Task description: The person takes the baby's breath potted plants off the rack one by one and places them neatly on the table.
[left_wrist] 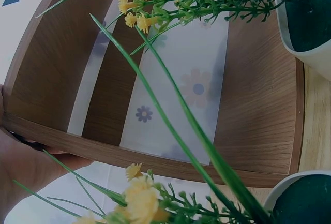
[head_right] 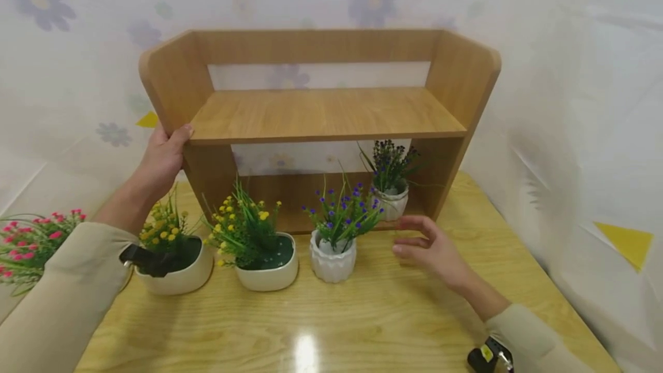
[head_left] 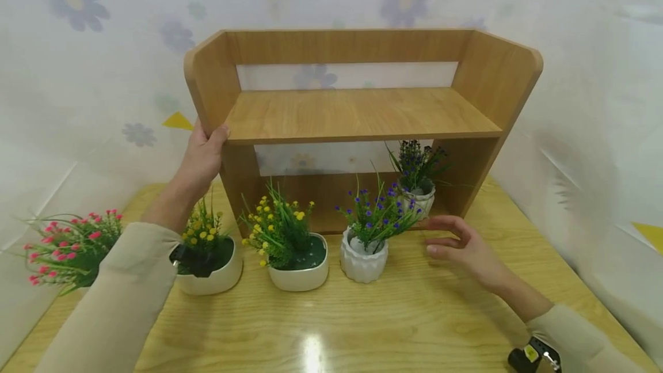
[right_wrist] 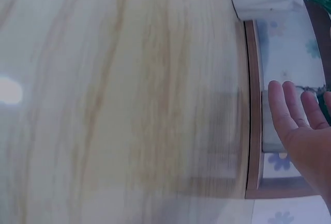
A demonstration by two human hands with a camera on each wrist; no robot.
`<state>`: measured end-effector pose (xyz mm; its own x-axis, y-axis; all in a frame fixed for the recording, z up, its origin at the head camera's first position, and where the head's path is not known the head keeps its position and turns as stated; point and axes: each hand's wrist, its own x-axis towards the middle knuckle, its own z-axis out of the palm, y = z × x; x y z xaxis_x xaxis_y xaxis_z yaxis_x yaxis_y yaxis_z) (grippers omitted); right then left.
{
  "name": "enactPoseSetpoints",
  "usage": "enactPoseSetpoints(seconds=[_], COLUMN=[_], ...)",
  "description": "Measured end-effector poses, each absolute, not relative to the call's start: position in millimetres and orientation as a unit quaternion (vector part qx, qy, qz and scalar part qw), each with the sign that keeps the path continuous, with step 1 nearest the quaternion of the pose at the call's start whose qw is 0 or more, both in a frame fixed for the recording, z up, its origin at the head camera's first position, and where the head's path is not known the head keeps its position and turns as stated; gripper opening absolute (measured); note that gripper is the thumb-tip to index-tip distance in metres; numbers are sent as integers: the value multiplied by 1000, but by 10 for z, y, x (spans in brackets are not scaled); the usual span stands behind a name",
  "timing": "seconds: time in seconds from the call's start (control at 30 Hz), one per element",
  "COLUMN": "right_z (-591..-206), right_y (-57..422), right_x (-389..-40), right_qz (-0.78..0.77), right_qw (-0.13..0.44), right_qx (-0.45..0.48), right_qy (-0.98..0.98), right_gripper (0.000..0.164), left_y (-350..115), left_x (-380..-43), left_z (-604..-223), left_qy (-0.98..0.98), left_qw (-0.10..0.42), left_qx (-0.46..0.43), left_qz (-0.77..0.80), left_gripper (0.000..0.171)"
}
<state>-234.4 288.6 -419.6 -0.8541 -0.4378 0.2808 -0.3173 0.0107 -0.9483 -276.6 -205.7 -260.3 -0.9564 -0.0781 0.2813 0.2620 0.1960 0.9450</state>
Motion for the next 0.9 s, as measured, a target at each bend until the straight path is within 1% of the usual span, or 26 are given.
enactPoseSetpoints(seconds=[0.23,0.6,0.9], right_z=[-4181,-4176,-4150], right_y=[3016,3120,3069], right_x=[-2445,-2570,-2652], right_qz=[-682,-683,-643], right_qw=[18,-2,-42], right_qx=[-241,-209,-173], right_qy=[690,700,745], right_gripper=[51,55,69], left_y=[-2071,-2063,-2063], left_x=[-2787,-2774,-2780], left_z=[-2611,-2612,-2623], left_qy=[-759,-755,-756], left_qw=[132,131,134], left_qx=[-61,-66,-67], left_qz=[-635,-639,-637], left_gripper=[57,56,55])
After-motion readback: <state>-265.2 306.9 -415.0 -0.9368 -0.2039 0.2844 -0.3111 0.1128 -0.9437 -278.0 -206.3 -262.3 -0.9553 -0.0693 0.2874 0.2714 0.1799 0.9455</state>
